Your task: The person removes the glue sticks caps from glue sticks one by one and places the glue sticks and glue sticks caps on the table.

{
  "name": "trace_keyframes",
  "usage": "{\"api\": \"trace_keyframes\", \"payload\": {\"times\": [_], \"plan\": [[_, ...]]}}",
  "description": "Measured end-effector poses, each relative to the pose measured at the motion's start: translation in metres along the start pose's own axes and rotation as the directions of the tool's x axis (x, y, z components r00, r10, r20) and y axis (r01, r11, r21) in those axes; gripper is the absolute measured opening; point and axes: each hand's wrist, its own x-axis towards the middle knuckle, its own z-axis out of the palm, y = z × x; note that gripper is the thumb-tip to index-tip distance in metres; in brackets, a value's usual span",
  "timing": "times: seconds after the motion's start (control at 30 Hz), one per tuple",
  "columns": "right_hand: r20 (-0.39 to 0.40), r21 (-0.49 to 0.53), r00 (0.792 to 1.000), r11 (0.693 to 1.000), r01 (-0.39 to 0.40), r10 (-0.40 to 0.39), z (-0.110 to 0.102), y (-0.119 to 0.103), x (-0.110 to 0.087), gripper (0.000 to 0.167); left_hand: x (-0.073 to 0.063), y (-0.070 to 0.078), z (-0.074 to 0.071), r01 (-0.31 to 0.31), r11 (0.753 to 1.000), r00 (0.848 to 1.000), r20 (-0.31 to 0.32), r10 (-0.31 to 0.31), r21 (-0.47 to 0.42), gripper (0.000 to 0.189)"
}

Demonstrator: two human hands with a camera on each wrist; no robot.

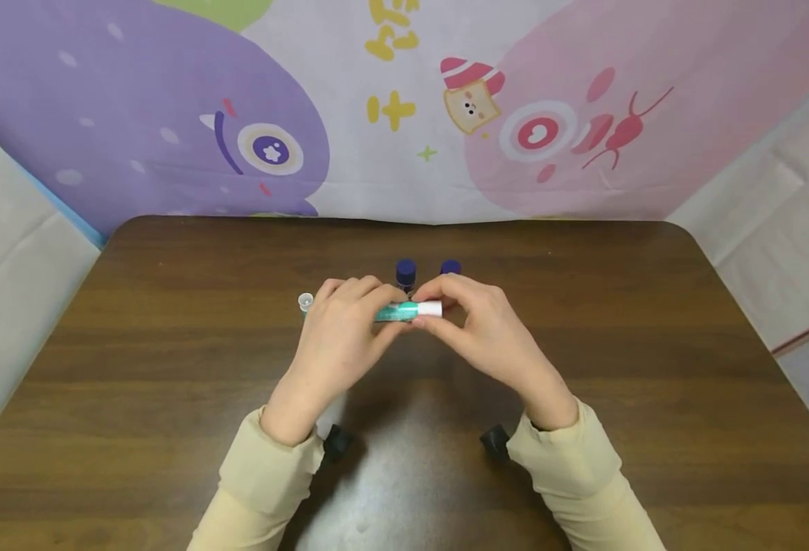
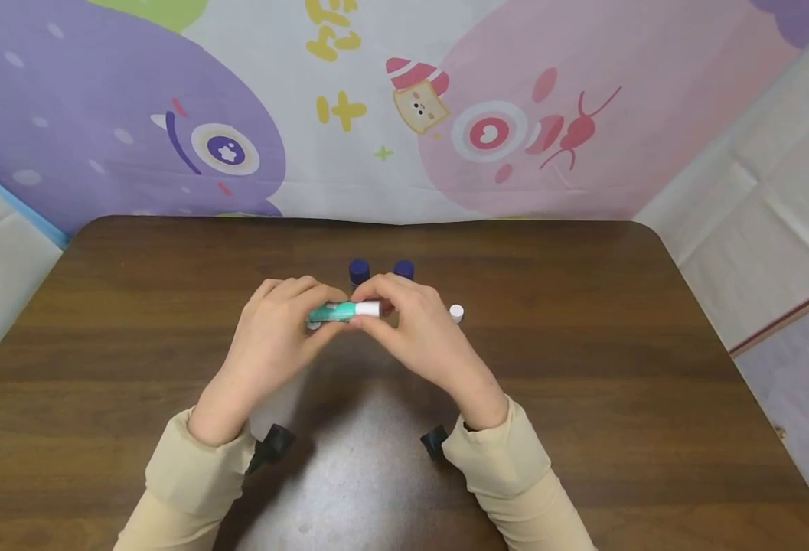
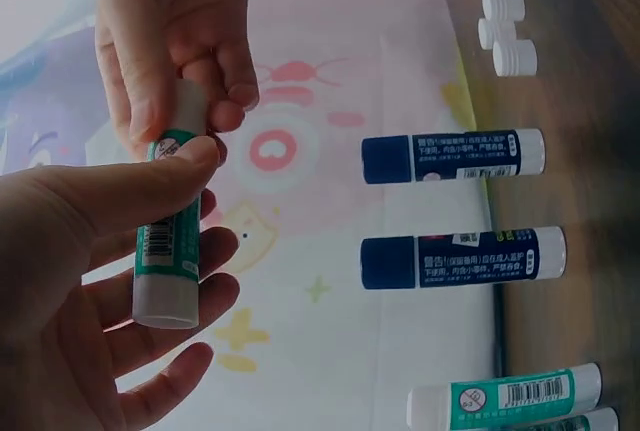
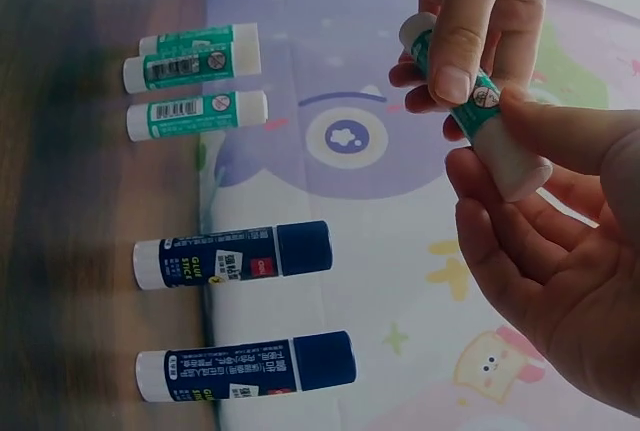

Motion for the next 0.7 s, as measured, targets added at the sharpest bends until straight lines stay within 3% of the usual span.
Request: {"api": "trace_keyframes", "payload": {"times": [0.33, 0.7], "plan": [[0.004, -0.047, 1.0, 0.999, 0.009, -0.009, -0.0029, 0.0011, -0.0005, 0.02, 0.0, -0.0058, -0.0065, 0.074, 0.997, 0.996, 0.046, -0.074, 0.006, 0.021], [-0.028, -0.068, 0.999, 0.998, -0.018, 0.017, -0.0077, 0.0003, -0.0003, 0.023, 0.0003, -0.0082, -0.0058, 0.088, 0.995, 0.993, 0.079, -0.085, -0.042, 0.021]]}}
